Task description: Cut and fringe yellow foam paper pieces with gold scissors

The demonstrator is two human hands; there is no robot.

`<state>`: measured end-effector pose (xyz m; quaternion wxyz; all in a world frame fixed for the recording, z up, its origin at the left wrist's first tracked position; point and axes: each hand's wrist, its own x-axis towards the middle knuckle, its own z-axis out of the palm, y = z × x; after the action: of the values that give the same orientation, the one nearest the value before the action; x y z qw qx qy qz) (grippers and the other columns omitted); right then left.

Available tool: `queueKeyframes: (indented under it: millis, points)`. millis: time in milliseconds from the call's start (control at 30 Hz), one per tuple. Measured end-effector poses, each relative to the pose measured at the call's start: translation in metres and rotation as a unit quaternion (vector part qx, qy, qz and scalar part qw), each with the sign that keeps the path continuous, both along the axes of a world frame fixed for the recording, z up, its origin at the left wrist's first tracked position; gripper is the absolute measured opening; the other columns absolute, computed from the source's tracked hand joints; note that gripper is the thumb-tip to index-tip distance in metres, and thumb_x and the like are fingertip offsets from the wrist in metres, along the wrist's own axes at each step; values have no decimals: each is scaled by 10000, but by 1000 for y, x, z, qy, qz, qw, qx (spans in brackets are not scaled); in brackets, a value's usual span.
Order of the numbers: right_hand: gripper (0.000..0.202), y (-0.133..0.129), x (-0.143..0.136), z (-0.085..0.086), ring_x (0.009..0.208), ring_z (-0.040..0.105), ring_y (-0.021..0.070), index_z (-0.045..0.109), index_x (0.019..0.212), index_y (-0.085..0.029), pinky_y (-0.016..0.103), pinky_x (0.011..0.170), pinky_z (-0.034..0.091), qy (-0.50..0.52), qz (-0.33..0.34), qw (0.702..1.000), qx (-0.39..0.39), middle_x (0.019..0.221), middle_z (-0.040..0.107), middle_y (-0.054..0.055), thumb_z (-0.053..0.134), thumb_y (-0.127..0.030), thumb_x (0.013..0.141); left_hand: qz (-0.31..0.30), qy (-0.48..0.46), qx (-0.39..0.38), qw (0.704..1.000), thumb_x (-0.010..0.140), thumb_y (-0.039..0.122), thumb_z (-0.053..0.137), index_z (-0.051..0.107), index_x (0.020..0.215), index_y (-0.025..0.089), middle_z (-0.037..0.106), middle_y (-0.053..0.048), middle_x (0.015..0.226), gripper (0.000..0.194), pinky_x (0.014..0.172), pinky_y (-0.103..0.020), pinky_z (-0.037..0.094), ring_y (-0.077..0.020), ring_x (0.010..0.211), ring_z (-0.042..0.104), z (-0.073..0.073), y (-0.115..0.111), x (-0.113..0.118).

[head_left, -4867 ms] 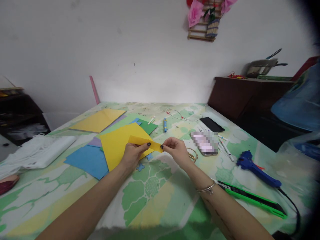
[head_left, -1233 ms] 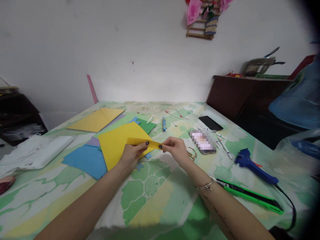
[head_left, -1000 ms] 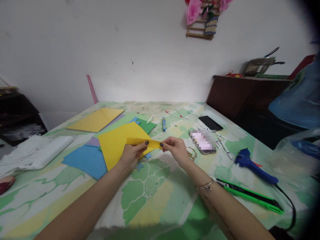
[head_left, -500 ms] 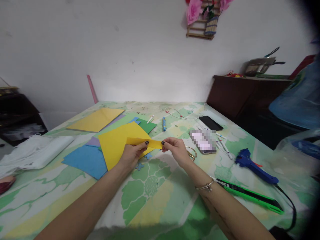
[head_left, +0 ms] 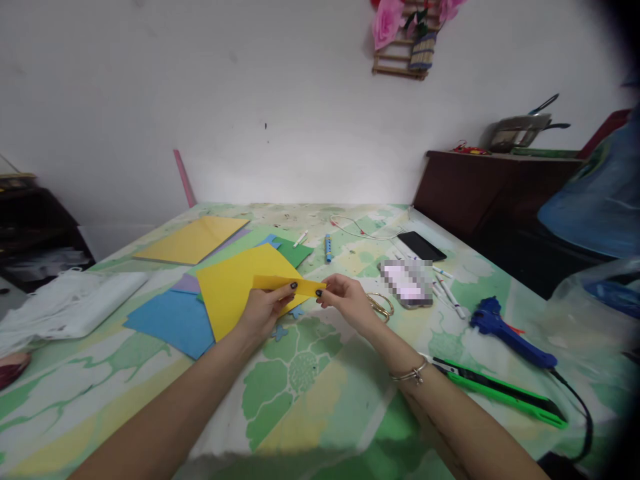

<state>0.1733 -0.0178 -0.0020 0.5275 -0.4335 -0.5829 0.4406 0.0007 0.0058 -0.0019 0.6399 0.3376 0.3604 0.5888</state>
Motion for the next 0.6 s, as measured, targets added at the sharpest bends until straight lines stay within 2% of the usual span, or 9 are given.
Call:
queueKeyframes:
  millis: [267, 600]
  points:
    - [111, 1, 1, -4, 548, 587, 132, 602, 724, -160, 252, 552, 457, 8, 19, 1000, -8, 612, 649, 12, 639, -248, 666, -4, -2, 6, 1000, 470, 122, 812, 698, 686, 128, 674, -10, 693, 245, 615, -229, 462, -112, 648, 589, 1, -2, 1]
    - [114, 0, 1, -2, 562, 597, 142, 650, 738, -146, 269, 583, 477, 24, 24, 999, -17, 620, 665, 27, 624, -219, 655, -2, -3, 5, 1000, 455, 121, 820, 700, 695, 129, 678, -15, 701, 269, 611, -233, 468, -118, 653, 595, 0, 0, 0]
